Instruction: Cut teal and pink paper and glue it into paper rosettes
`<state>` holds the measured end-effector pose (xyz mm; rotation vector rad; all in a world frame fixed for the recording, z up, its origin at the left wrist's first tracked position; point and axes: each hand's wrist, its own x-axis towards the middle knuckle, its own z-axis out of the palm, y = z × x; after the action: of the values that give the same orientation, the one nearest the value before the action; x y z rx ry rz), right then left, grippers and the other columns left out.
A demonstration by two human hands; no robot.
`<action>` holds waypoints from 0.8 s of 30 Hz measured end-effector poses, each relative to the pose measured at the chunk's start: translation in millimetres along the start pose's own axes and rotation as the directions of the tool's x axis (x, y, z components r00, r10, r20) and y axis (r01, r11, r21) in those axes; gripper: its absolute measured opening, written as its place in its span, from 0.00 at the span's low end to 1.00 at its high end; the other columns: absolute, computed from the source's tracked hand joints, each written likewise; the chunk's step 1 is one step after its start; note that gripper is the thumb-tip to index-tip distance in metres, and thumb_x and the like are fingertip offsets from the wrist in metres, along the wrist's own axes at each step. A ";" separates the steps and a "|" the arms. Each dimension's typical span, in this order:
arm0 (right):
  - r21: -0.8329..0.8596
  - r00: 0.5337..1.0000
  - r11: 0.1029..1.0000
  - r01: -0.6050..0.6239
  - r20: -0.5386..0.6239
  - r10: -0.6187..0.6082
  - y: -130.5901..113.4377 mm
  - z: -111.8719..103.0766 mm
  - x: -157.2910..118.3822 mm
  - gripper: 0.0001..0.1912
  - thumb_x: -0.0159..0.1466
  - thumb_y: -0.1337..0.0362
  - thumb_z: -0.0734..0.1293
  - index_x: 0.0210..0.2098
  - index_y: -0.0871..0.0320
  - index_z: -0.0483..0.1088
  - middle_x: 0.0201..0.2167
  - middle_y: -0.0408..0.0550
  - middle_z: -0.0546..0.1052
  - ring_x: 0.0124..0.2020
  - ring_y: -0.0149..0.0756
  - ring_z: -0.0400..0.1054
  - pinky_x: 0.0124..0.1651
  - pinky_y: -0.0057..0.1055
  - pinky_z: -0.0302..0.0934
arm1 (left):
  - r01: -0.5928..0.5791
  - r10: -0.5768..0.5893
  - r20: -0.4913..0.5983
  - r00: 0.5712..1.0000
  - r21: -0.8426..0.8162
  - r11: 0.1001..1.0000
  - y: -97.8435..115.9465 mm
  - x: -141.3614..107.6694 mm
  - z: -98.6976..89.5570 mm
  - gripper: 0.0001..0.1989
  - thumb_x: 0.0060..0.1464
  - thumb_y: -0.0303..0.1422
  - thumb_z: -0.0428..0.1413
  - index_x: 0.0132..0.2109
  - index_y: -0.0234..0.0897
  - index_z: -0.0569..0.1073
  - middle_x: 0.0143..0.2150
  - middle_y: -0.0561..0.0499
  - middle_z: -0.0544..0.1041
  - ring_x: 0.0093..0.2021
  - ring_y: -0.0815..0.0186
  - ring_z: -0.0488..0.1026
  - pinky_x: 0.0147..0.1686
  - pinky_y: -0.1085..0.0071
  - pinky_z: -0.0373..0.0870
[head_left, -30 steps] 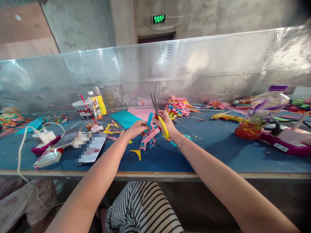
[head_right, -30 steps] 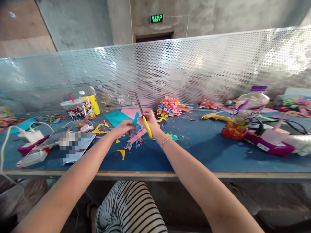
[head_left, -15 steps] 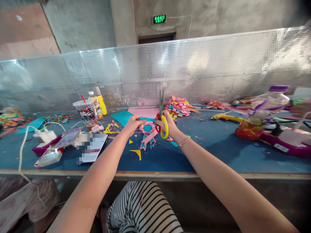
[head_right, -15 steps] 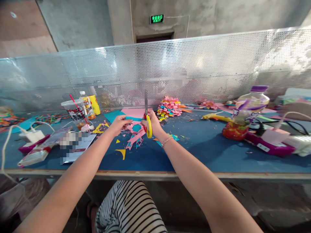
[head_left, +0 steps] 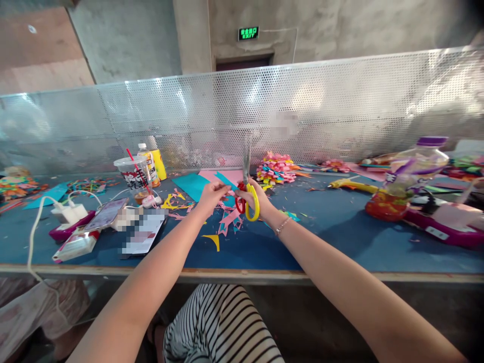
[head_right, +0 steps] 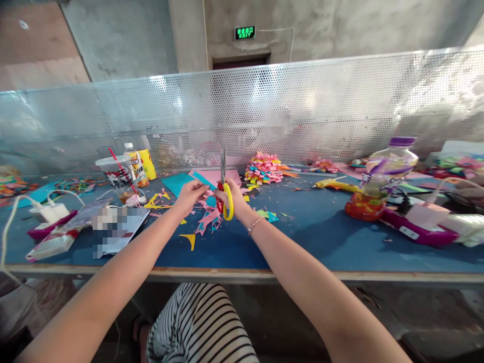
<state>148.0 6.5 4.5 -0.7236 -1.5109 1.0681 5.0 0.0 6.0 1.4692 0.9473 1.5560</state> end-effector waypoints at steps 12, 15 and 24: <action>-0.547 0.957 0.804 0.233 0.277 -0.088 6.1 -14.2 3.2 0.16 0.55 0.51 0.61 0.31 0.58 0.60 0.23 0.41 0.64 0.25 0.29 0.58 0.29 0.27 0.53 | -0.209 0.169 -0.283 0.944 -0.115 0.971 8.3 9.7 -12.3 0.12 0.47 0.38 0.54 0.30 0.38 0.59 0.24 0.52 0.73 0.27 0.67 0.74 0.28 0.70 0.70; -0.575 0.938 0.765 0.289 0.329 -0.106 8.0 -13.1 4.4 0.17 0.57 0.50 0.58 0.31 0.59 0.61 0.24 0.42 0.64 0.26 0.30 0.59 0.30 0.27 0.54 | -0.202 0.169 -0.257 0.951 -0.109 0.973 8.2 8.5 -10.6 0.13 0.44 0.36 0.57 0.29 0.37 0.60 0.23 0.54 0.71 0.25 0.67 0.73 0.28 0.70 0.70; -0.624 0.942 0.742 0.244 0.335 -0.028 -1.7 -12.4 0.6 0.20 0.57 0.48 0.58 0.28 0.60 0.63 0.21 0.41 0.62 0.25 0.29 0.57 0.28 0.26 0.51 | -0.136 0.109 -0.252 0.962 -0.094 0.986 8.8 8.2 -10.1 0.10 0.43 0.36 0.57 0.27 0.34 0.66 0.19 0.54 0.69 0.22 0.71 0.70 0.25 0.74 0.68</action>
<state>160.1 9.3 6.3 -0.9314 -2.2257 0.5160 -5.7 3.7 16.8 1.2989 0.9068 1.8846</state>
